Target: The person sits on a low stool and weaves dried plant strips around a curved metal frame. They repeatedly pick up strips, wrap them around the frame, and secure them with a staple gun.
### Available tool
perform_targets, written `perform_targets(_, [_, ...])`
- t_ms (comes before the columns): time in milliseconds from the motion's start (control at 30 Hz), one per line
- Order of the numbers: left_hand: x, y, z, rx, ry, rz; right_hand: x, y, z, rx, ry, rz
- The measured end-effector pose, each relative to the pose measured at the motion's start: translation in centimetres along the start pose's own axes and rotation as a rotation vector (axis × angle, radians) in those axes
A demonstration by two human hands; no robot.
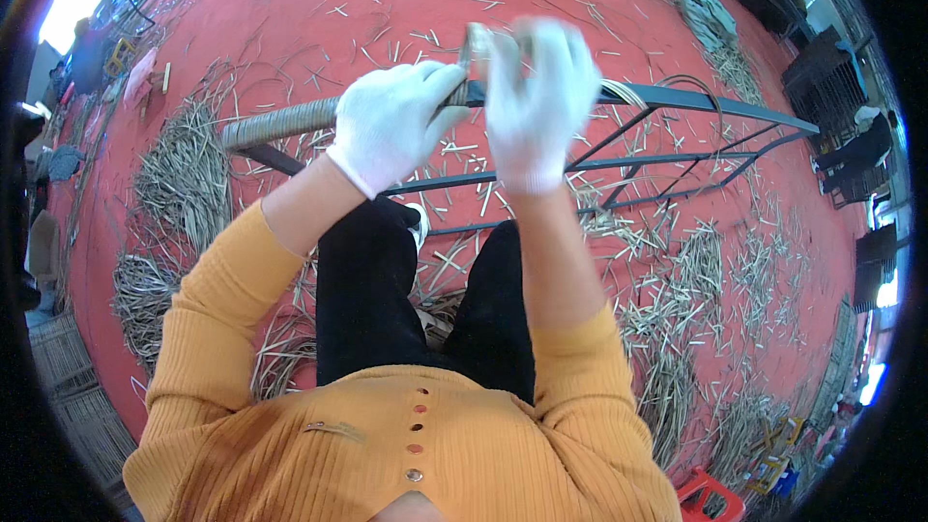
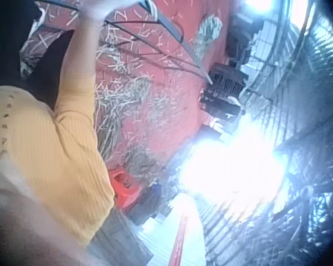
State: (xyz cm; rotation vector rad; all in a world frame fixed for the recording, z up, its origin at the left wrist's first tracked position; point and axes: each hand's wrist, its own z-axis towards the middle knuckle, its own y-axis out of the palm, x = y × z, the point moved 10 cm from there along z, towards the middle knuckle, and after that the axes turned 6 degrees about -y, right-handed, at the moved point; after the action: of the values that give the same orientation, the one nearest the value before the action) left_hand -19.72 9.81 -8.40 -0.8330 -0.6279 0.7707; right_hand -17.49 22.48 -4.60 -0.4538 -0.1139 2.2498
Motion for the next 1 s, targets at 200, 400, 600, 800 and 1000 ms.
perform_targets(200, [-3.0, 4.6, 4.1, -0.630, -0.105, -0.205, 3.5, 6.0, -11.9, -0.086, 0.923, 1.023])
perform_targets(400, [-6.6, 4.7, 6.9, -0.337, -0.085, 0.019, 5.7, 3.1, -16.5, -0.573, 0.880, 0.929])
perform_targets(600, [-11.4, 8.2, 10.6, -0.276, -0.100, 0.128, -0.5, -13.3, -25.0, -0.808, 1.340, 0.659])
perform_targets(800, [-11.1, 8.0, 11.3, -0.247, 0.014, -0.041, -3.2, -28.2, -30.7, -0.466, 1.339, 0.533])
perform_targets(1000, [-9.9, 4.4, 8.0, -0.237, 0.127, -0.065, 4.7, -45.6, -46.2, -0.932, 1.382, -0.699])
